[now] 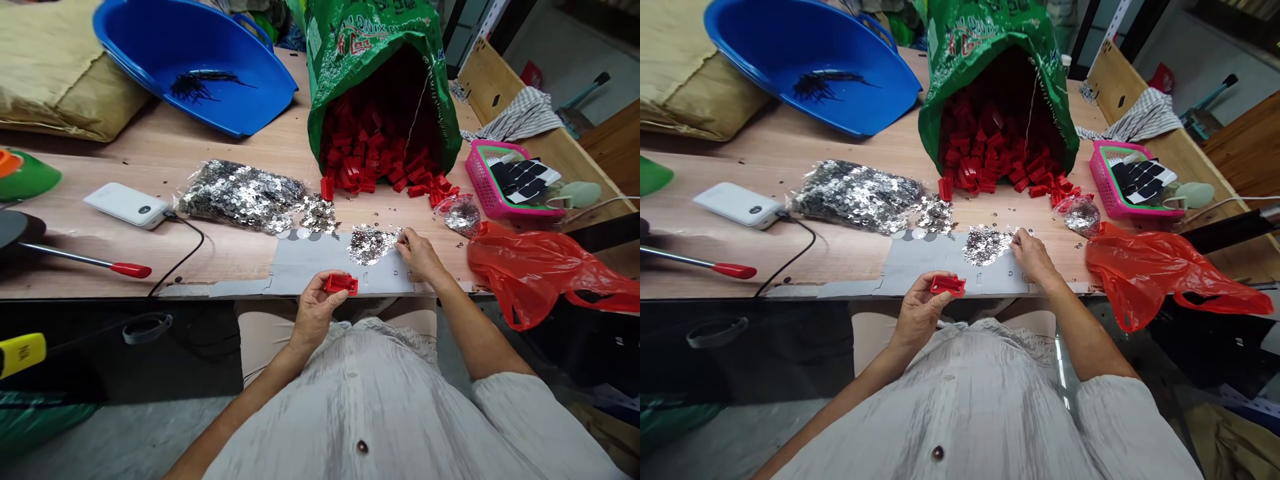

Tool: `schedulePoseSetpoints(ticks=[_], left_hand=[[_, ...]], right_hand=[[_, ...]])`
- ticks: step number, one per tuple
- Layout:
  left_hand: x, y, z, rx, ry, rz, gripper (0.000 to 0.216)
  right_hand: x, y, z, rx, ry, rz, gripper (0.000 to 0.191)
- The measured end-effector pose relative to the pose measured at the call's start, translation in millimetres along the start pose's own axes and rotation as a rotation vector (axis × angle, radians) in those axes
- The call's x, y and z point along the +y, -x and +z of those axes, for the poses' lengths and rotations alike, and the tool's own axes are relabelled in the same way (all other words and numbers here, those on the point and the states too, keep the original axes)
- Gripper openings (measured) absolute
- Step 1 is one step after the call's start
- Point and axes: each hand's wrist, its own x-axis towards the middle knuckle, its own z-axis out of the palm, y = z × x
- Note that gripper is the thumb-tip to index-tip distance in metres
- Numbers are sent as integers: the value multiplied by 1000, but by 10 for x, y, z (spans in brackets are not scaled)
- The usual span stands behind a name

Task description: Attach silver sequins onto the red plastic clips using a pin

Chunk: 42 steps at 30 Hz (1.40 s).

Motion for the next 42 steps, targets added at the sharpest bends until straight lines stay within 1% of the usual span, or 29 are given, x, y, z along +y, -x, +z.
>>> schedulePoseSetpoints(ticks=[6,9,11,14,17,19,21,24,26,29,31,36,39,42], left_hand=[[44,36,64,6,-7,-15,31],[93,57,65,9,42,-44,37],[126,60,55,1,90,-76,44],[152,49,48,-16,151,-109,54],[153,31,69,-33,203,-130,57],[153,24,95,-42,230,-140,56],[156,22,120,-45,242,-141,56],[160,20,141,-55,235,-128,54],[159,16,143,-68,217,-109,52],[165,8,141,-76,188,-88,49],[177,4,141,-82,182,-85,49],[192,4,143,-100,114,-68,47],[163,4,130,-110,35,-37,44],[121,-3,103,-110,-16,-18,44]], right_hand=[[-8,-78,107,-31,66,-15,3],[-11,-77,85,-28,46,-33,3],[-46,-29,30,-24,-24,-27,2],[-204,107,-70,-41,-216,-68,4],[-470,276,-144,-105,-380,-185,7],[-646,379,-156,-109,-454,-244,12],[-777,463,-135,-90,-538,-250,14],[-873,543,-60,-117,-659,-203,15],[-891,568,-9,-132,-682,-219,16],[-881,576,40,-105,-651,-307,17],[-853,568,52,-111,-630,-357,16],[-757,546,45,-221,-618,-456,12],[-718,553,38,-270,-634,-419,8],[-683,577,34,-285,-658,-306,12]])
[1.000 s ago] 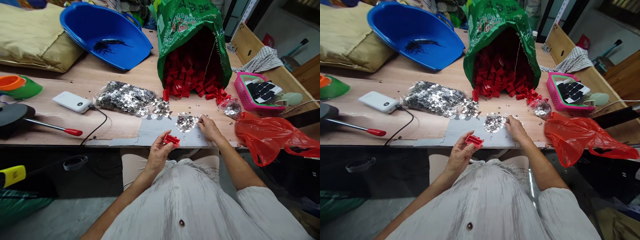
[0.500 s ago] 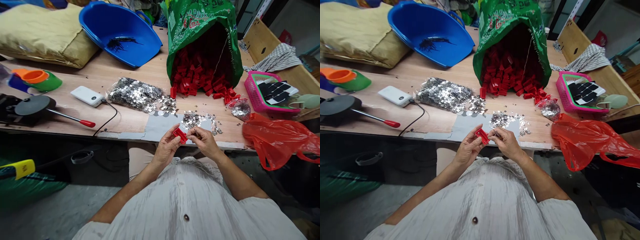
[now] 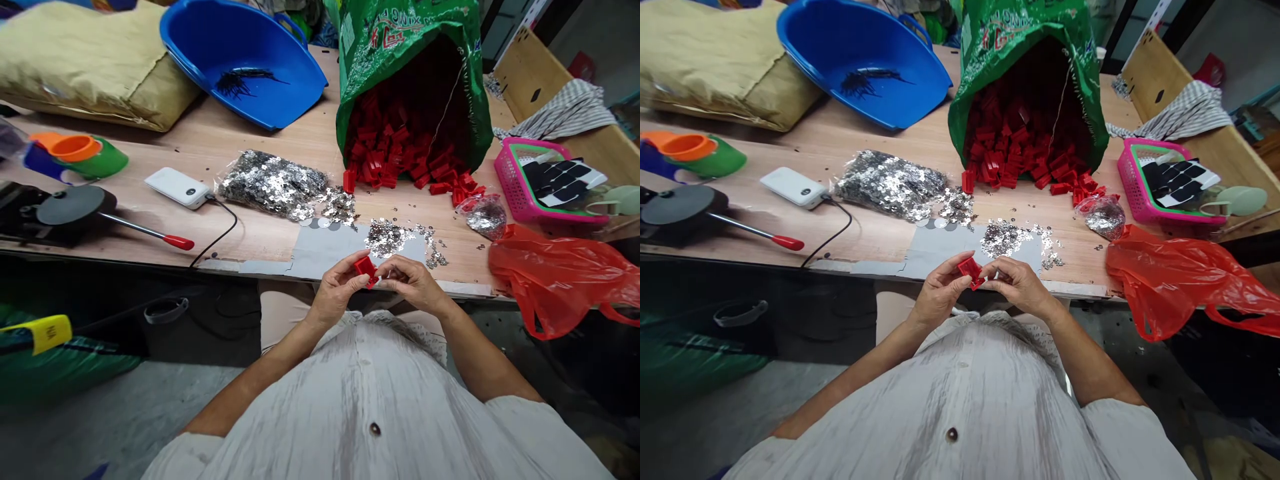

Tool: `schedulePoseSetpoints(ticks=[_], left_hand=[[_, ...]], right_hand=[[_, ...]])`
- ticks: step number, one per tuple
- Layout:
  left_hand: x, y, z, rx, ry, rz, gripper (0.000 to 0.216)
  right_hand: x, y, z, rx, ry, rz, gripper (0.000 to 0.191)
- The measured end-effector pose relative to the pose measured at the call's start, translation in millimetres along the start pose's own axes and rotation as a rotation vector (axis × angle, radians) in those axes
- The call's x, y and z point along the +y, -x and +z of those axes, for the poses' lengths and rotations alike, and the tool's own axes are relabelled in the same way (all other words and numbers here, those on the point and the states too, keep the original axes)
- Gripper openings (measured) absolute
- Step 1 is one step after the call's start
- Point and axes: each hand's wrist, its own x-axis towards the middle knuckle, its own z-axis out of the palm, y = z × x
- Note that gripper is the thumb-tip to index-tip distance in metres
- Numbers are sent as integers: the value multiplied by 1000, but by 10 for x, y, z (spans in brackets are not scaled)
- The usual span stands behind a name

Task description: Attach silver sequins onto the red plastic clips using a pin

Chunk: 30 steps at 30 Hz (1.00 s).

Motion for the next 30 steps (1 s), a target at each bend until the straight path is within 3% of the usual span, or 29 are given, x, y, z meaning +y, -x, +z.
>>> schedulePoseSetpoints(ticks=[4,9,13,19,30], left_hand=[[-30,-27,-62,-43,-50,37,42],[-51,-111,-202,-151,-234,132,37],[-91,-208,-322,-137,-526,225,34],[-87,-328,-391,-187,-802,243,35],[-51,-376,-419,-246,-945,251,37]], right_hand=[[31,47,-23,29,2,78,26],[115,77,3,50,154,19,34],[201,87,70,37,249,27,32],[260,59,106,4,361,47,20],[339,14,133,-50,487,-32,18]])
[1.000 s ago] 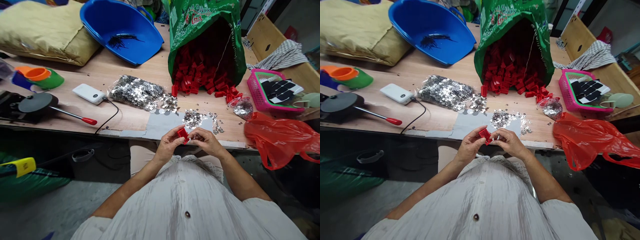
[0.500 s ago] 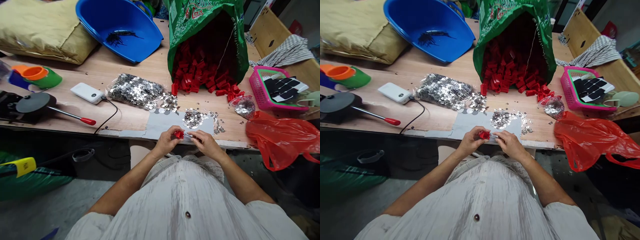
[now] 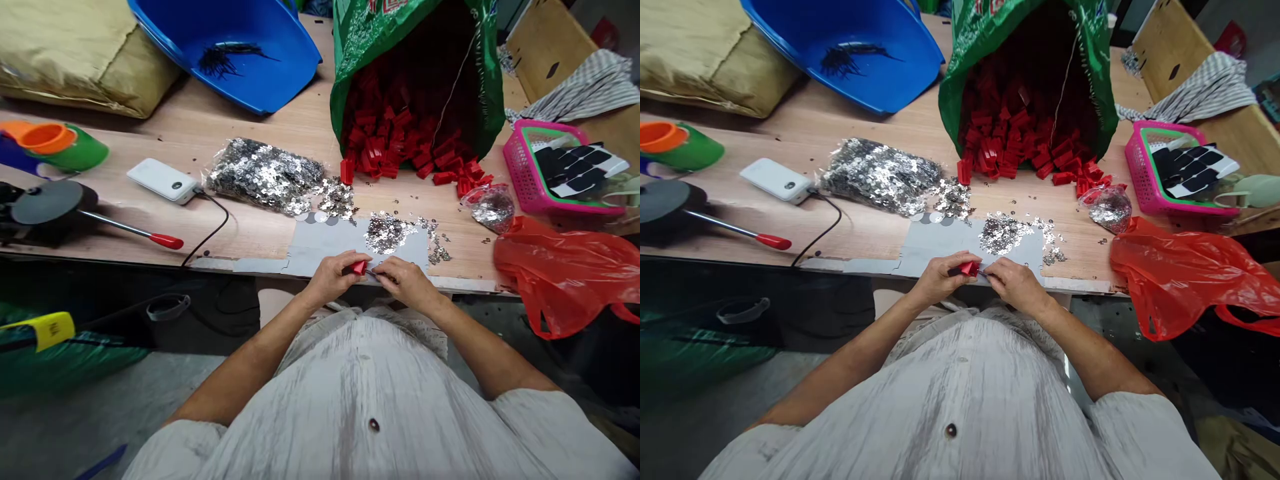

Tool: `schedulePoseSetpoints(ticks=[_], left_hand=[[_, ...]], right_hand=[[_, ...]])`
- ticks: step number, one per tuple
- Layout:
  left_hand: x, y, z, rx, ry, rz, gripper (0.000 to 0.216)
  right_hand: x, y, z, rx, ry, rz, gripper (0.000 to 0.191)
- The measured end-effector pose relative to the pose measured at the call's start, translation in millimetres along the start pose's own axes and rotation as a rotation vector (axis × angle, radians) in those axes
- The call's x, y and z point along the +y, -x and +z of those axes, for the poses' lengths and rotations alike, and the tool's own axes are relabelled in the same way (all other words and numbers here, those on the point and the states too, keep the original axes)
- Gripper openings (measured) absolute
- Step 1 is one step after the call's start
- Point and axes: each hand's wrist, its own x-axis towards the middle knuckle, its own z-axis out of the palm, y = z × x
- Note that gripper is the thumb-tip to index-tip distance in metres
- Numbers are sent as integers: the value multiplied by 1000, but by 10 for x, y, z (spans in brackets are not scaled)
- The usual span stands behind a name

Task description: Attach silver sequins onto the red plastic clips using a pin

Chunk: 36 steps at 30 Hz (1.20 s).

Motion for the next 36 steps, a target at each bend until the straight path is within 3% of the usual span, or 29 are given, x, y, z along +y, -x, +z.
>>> schedulePoseSetpoints(ticks=[13,22,27,36], left_hand=[[-3,-5,61,18,58,-22,26],[-13,-40,-3,-68,75,-3,28],[-9,-34,-5,-60,41,1,28],[24,-14,28,-34,53,-44,24]], right_hand=[[-509,-122,-19,-143,291,337,22],[-249,-15,45,9,92,232,15],[-146,-23,19,19,9,176,16],[-147,-33,72,29,25,208,14]])
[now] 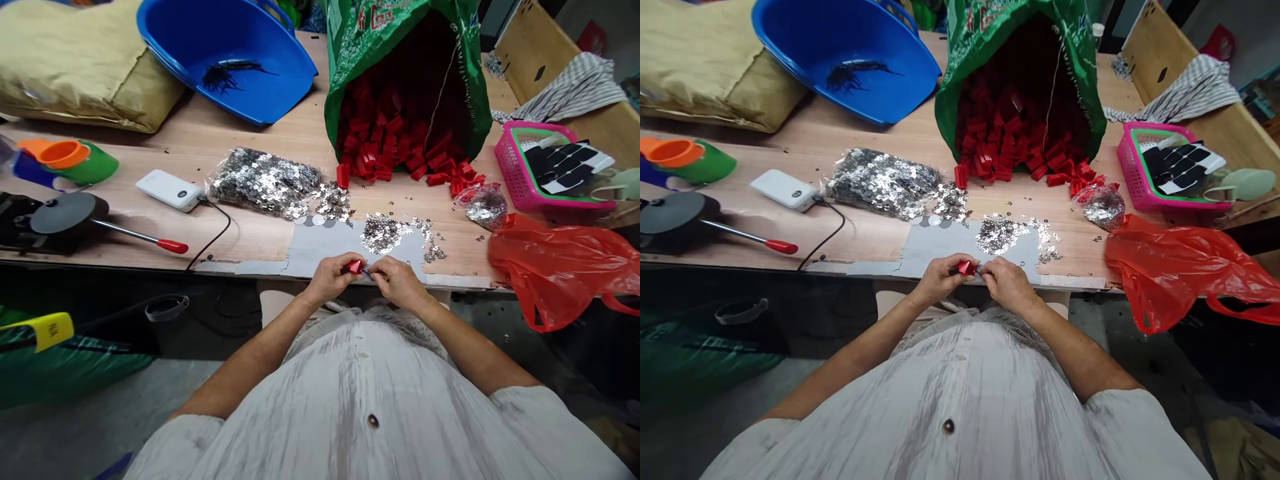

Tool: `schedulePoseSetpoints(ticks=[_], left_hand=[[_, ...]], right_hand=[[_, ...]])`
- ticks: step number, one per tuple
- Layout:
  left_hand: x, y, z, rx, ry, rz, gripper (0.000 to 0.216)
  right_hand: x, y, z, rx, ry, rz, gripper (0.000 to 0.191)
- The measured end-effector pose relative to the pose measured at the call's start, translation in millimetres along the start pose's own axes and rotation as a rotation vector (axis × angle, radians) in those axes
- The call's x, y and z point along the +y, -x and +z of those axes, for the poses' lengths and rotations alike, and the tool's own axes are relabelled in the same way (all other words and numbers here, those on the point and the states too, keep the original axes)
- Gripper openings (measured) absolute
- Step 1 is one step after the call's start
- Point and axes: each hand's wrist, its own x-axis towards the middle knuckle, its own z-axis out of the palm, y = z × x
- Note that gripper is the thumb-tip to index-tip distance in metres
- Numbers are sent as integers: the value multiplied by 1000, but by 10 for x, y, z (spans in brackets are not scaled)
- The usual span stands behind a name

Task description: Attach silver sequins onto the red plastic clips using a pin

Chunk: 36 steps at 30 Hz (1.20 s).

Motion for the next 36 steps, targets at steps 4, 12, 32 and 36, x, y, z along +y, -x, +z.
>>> schedulePoseSetpoints(ticks=[4,12,32,36], left_hand=[[-6,-6,12,18,-17,7,22],[-24,-4,-15,-14,-25,15,27],[-50,0,-9,-9,10,2,34],[-44,1,-6,-6,11,2,34]], right_hand=[[-47,-49,38,-4,15,-9,14],[-52,-51,-105,-26,-14,-39,12],[6,36,-59,-19,103,-30,18],[-15,44,-26,-24,182,-23,20]])
